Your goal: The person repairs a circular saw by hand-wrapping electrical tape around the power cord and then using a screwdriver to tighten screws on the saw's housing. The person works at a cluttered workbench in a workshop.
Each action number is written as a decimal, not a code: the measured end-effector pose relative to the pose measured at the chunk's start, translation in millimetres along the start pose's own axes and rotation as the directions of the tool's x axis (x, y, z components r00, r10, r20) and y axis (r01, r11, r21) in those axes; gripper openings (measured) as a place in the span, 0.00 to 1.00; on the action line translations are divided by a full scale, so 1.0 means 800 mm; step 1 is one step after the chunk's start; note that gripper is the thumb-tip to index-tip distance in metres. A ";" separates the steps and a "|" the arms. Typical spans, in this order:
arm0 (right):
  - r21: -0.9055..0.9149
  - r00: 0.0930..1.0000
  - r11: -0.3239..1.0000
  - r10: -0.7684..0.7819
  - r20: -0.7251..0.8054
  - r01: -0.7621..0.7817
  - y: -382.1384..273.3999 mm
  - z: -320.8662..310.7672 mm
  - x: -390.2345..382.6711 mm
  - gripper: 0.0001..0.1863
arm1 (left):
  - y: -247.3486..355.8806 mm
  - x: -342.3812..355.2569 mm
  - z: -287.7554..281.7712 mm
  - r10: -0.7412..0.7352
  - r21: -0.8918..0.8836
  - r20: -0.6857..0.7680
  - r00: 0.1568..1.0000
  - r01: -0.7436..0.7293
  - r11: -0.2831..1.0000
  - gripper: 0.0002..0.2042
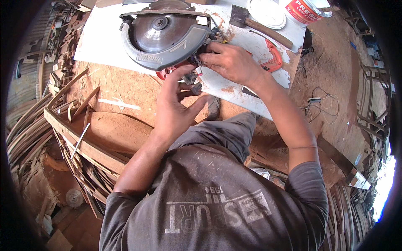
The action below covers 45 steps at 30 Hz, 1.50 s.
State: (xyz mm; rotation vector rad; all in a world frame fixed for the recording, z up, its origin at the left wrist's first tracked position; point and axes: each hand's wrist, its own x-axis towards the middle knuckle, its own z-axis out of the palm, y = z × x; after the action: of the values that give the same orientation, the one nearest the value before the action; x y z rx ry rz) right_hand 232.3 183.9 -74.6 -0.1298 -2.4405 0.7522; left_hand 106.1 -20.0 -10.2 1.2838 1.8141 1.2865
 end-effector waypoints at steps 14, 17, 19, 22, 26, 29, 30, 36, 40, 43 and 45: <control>0.007 0.966 0.997 0.077 0.246 -0.081 -0.012 -0.013 0.018 0.14 | -0.051 0.000 -0.001 0.261 0.383 -0.043 0.965 -0.225 0.896 0.16; 0.086 0.991 0.994 0.059 0.120 -0.069 -0.001 0.002 0.010 0.14 | -0.062 -0.001 0.010 -0.028 0.030 -0.207 0.978 0.035 0.999 0.13; 0.078 0.997 0.994 0.079 0.011 -0.080 0.006 0.013 0.002 0.13 | -0.065 0.010 0.017 -0.150 -0.307 -0.253 0.956 0.068 0.949 0.13; -0.058 0.977 0.995 0.073 -0.201 -0.087 0.017 0.028 -0.008 0.11 | -0.053 0.024 0.010 -0.332 -0.524 -0.213 0.919 0.180 0.833 0.14; -0.120 0.973 0.992 0.014 -0.230 -0.042 0.024 0.039 -0.012 0.14 | -0.042 0.027 0.004 -0.452 -0.591 -0.175 0.875 0.273 0.759 0.15; -0.195 0.978 0.980 -0.003 -0.208 -0.039 0.021 0.041 -0.010 0.16 | -0.040 0.032 -0.001 -0.484 -0.575 -0.191 0.854 0.303 0.760 0.17; -0.230 0.979 0.972 0.001 -0.206 -0.049 0.018 0.041 -0.009 0.17 | -0.041 0.035 -0.004 -0.485 -0.554 -0.200 0.851 0.310 0.773 0.17; -0.365 0.995 0.929 0.032 -0.092 -0.064 0.001 0.031 -0.003 0.14 | -0.046 0.050 -0.017 -0.523 -0.462 -0.199 0.829 0.392 0.796 0.16; -0.390 0.994 0.918 0.099 0.047 -0.073 -0.004 0.023 -0.003 0.13 | -0.041 0.057 -0.023 -0.542 -0.371 -0.201 0.816 0.449 0.813 0.16; -0.366 0.994 0.928 0.094 0.060 -0.065 -0.005 0.022 -0.005 0.13 | -0.043 0.060 -0.033 -0.575 -0.332 -0.168 0.801 0.504 0.798 0.16; -0.347 0.992 0.935 0.104 0.074 -0.072 -0.005 0.020 -0.006 0.13 | -0.038 0.061 -0.038 -0.576 -0.260 -0.183 0.796 0.526 0.810 0.17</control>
State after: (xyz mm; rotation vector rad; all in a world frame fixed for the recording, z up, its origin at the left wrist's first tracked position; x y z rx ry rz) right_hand 227.6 171.2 -85.8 -0.3488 -2.6492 0.3662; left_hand 50.3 11.0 -22.9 0.4232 1.9719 1.2790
